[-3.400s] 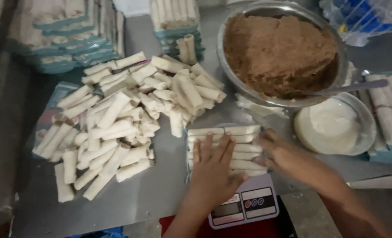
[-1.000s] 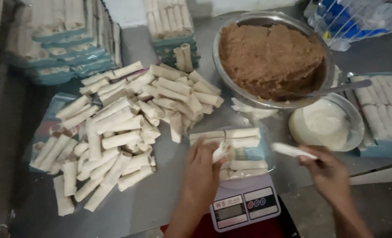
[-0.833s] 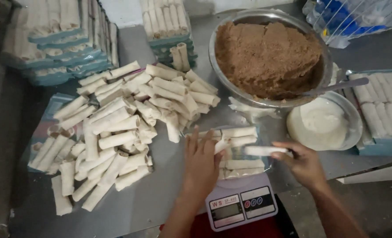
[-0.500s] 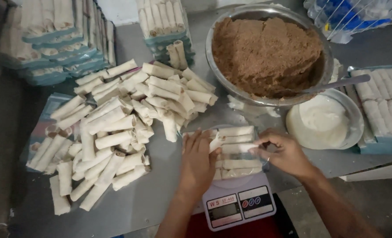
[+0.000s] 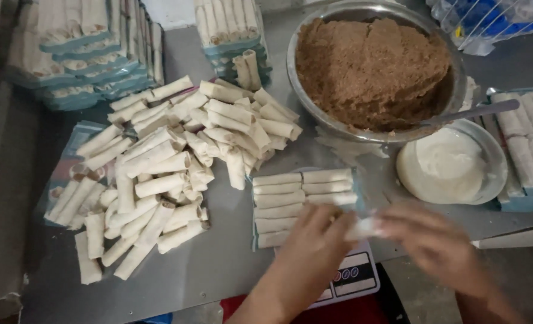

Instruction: The person places individual food rolls into plastic sleeves by hand and then weighs the filled packages on a digital scale.

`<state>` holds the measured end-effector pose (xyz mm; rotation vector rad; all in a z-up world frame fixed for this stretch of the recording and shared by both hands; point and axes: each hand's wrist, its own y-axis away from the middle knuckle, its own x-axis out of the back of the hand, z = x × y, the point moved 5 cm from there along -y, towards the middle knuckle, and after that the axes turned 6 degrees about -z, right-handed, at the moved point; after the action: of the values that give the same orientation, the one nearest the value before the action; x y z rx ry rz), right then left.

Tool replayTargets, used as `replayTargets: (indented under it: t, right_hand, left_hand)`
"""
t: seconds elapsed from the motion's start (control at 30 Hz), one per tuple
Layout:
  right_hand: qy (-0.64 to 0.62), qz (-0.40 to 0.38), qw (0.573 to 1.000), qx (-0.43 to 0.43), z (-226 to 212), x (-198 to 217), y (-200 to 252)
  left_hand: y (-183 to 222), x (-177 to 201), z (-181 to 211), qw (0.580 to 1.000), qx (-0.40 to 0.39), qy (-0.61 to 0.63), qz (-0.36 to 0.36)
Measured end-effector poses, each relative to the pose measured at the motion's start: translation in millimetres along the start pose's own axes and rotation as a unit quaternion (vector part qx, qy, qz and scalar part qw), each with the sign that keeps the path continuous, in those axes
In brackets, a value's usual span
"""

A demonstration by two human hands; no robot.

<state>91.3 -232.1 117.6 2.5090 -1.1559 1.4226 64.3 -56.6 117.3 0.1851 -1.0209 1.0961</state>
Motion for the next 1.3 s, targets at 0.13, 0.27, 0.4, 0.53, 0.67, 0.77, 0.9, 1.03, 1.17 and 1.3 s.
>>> replayTargets:
  t: [0.13, 0.27, 0.4, 0.53, 0.67, 0.77, 0.9, 1.03, 1.17, 1.3]
  right_hand:
    - [0.001, 0.205, 0.964, -0.170, 37.9, 5.2, 28.7]
    - [-0.026, 0.240, 0.933, -0.267, 75.6, -18.1, 61.8]
    - [-0.119, 0.198, 0.897, -0.377, 103.8, -34.9, 66.9]
    - [-0.159, 0.129, 0.931, -0.303, 121.1, -24.6, 60.5]
    - [-0.173, 0.117, 0.919, -0.334, 118.2, -21.8, 55.1]
    - [-0.157, 0.118, 0.936, -0.291, 121.6, -30.4, 49.4]
    - [-0.176, 0.097, 0.912, -0.358, 124.1, -20.4, 45.4]
    - [-0.102, 0.036, 0.952, -0.285, 135.8, -34.6, 46.6]
    - [-0.124, 0.004, 0.925, -0.359, 120.2, -58.5, 30.2]
    - [-0.178, 0.070, 0.945, -0.266, 108.1, -46.0, 11.5]
  left_hand:
    - [24.8, 3.9, -47.8, 0.946, 0.308, -0.002, -0.104]
    - [66.3, 2.1, -76.9, 0.941, 0.338, 0.016, 0.027]
    - [73.2, -9.1, -80.5, 0.899, 0.384, 0.202, 0.057]
    - [80.1, -26.8, -89.7, 0.907, 0.347, 0.224, 0.081]
    - [78.9, -25.0, -87.5, 0.900, 0.356, 0.241, 0.070]
    - [76.1, -21.8, -85.3, 0.900, 0.350, 0.247, 0.077]
    - [75.1, -19.3, -85.7, 0.882, 0.368, 0.283, 0.078]
    - [74.4, -18.4, -84.9, 0.889, 0.357, 0.277, 0.075]
    - [74.1, -18.6, -84.5, 0.895, 0.348, 0.269, 0.079]
    - [74.1, -17.3, -82.7, 0.889, 0.350, 0.283, 0.083]
